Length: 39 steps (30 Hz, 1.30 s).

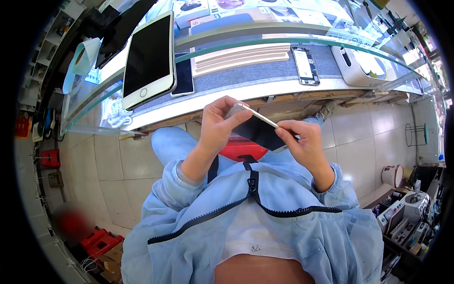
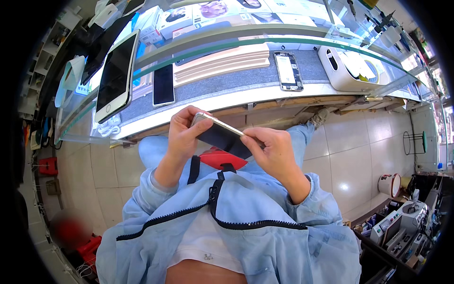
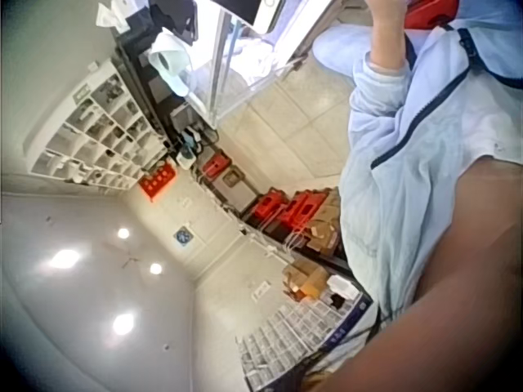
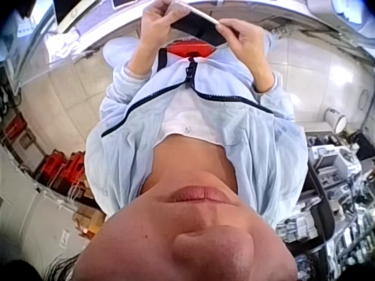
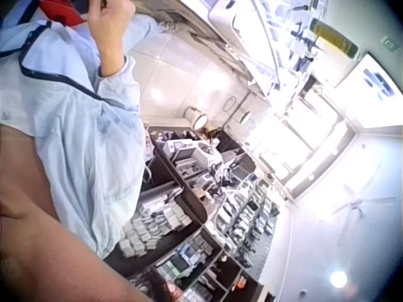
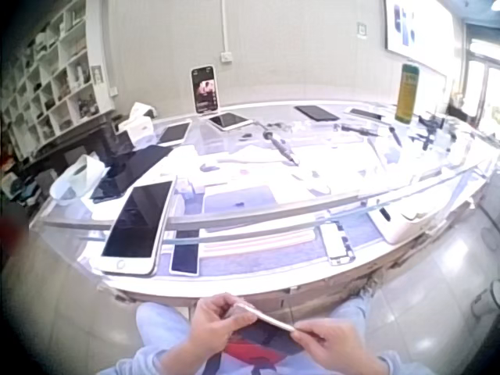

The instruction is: The person disassembles a white smartphone, removes the battery, and replaces it with a new one. They then reassemble the device and test the screen and camera functionality to verify the repair.

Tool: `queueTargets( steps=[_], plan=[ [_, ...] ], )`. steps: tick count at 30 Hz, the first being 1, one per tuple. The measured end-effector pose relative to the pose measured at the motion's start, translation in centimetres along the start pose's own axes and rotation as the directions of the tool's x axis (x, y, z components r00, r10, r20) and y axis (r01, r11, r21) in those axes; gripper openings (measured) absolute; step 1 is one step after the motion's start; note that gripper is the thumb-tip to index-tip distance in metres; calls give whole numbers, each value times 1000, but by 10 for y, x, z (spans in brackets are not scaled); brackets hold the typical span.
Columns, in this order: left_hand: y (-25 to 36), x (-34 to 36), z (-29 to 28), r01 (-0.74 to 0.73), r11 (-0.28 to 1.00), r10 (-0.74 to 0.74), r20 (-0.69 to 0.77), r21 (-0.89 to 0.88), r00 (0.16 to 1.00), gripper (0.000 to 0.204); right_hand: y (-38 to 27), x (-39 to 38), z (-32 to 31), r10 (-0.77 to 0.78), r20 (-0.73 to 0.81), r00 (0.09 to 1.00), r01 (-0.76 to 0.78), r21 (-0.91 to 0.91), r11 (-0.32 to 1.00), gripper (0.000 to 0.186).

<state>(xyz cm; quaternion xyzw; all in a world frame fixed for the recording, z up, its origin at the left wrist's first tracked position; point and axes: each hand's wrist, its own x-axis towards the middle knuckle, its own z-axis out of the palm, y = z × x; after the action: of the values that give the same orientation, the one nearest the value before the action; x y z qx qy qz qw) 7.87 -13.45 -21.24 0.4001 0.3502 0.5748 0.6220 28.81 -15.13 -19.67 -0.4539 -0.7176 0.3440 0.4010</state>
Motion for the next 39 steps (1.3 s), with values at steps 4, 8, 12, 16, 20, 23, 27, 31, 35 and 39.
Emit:
queueTargets(
  steps=[4,8,12,16,20,23,27,31,35,39],
  plan=[
    [0,-3,3,-10,997,12,-19,80,1000,16,3,4,-5,32,69,997,-33,14,999,14],
    [-5,-6,17,-51,978,47,27,203,999,18,-11,12,2,-60,32,998,56,128,990,18],
    [1,-13,30,-95,972,78,86,215,993,28,2,9,0,42,73,996,-58,230,972,20],
    [16,-12,30,15,998,-18,61,55,998,31,11,4,-1,151,84,985,-170,614,771,25],
    [8,-14,24,-69,993,63,69,92,996,25,8,6,3,151,78,985,-160,722,673,28],
    [13,-17,28,-118,964,101,82,239,992,23,1,8,1,56,-30,998,-29,578,816,25],
    [16,-18,30,-181,927,139,148,327,979,23,-10,11,-10,34,-10,999,-26,446,895,19],
    [24,-17,28,-266,853,175,236,448,956,23,-10,9,-16,-117,-42,992,124,294,948,16],
    [27,-17,30,-265,856,172,239,444,956,27,-10,6,-13,-32,-77,996,64,459,886,15],
    [27,-15,49,-107,978,87,115,179,990,40,5,7,-7,107,-210,972,77,714,696,18]
  ],
)
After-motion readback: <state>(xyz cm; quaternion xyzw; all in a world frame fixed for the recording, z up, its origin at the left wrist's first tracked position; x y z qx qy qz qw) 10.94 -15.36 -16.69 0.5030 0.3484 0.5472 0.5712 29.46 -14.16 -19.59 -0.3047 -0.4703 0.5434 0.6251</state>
